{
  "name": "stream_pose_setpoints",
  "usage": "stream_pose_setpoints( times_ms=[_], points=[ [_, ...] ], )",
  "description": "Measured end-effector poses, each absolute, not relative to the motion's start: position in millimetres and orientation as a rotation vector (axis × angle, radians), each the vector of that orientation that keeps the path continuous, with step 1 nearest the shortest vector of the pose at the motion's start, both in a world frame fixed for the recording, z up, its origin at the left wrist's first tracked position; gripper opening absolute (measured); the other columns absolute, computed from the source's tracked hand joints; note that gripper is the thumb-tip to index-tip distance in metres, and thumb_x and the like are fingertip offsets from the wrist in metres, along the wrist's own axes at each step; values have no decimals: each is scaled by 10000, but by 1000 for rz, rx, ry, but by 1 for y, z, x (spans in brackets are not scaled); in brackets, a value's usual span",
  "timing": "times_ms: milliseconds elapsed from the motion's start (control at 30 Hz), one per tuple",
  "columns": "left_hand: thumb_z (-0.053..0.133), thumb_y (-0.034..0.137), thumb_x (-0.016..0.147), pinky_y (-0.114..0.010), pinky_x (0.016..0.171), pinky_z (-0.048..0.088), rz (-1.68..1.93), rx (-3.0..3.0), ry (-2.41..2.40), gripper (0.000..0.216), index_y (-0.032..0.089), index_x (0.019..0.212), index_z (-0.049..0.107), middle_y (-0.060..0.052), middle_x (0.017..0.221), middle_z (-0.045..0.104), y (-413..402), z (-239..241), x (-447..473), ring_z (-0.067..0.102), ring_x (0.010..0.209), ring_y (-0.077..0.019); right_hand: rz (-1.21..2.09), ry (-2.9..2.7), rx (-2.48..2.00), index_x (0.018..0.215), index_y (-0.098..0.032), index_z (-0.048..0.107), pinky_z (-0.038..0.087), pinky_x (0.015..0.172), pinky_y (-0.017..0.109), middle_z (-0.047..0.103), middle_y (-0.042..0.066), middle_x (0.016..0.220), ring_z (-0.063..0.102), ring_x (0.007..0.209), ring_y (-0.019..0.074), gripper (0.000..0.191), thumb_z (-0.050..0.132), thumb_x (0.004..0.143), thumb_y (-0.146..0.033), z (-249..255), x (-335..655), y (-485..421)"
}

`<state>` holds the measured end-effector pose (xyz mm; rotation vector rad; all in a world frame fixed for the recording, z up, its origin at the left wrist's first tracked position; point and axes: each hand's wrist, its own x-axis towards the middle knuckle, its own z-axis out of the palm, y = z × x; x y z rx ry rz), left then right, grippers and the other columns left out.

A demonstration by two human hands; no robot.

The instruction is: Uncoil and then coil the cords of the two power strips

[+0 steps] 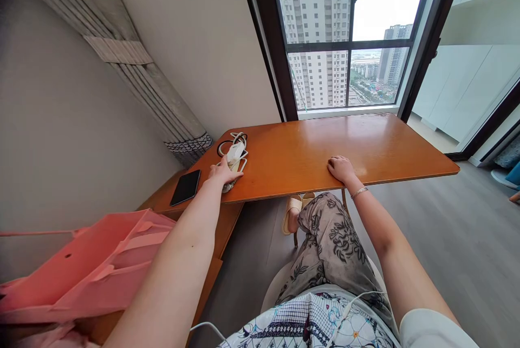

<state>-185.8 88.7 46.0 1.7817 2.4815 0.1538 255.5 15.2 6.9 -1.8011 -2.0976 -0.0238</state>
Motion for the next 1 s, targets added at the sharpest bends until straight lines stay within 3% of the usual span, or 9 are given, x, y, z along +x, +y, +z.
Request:
stream_pose_setpoints(
  times_ms=[200, 367, 567, 1000],
  points=[
    [683, 432, 793, -502, 1027, 460, 276, 1787, 2449, 961, 193, 1583, 190, -264, 1463, 470, 88, 44, -168, 543, 1290, -411, -27, -2101, -1782, 1133, -183, 723, 444, 1018, 357, 697, 106, 1264, 615, 1189, 252, 292, 507, 977, -302, 6, 256, 15],
    [695, 375, 767, -541, 983, 489, 379, 1740, 2503, 898, 242, 1552, 281, -232, 1459, 483, 89, 38, -153, 479, 1343, -438, -28, -2099, -1778, 1125, -183, 728, 445, 1016, 358, 701, 108, 1254, 616, 1185, 252, 289, 508, 976, -297, 6, 256, 15],
    [671, 328, 801, -492, 1118, 407, 587, 1925, 2349, 791, 186, 1516, 364, -203, 1387, 585, 90, 29, -144, 531, 1331, -354, -31, -2098, -1792, 1133, -188, 727, 442, 1017, 354, 695, 103, 1274, 615, 1192, 254, 291, 509, 978, -302, 6, 256, 16],
    [742, 257, 750, -415, 1070, 470, 740, 2035, 1934, 816, 219, 1490, 400, -150, 1382, 629, 81, 28, -84, 614, 1255, -315, -27, -2114, -1800, 1165, -189, 719, 441, 1031, 360, 693, 112, 1277, 616, 1197, 253, 312, 492, 992, -316, 6, 254, 15]
  ],
)
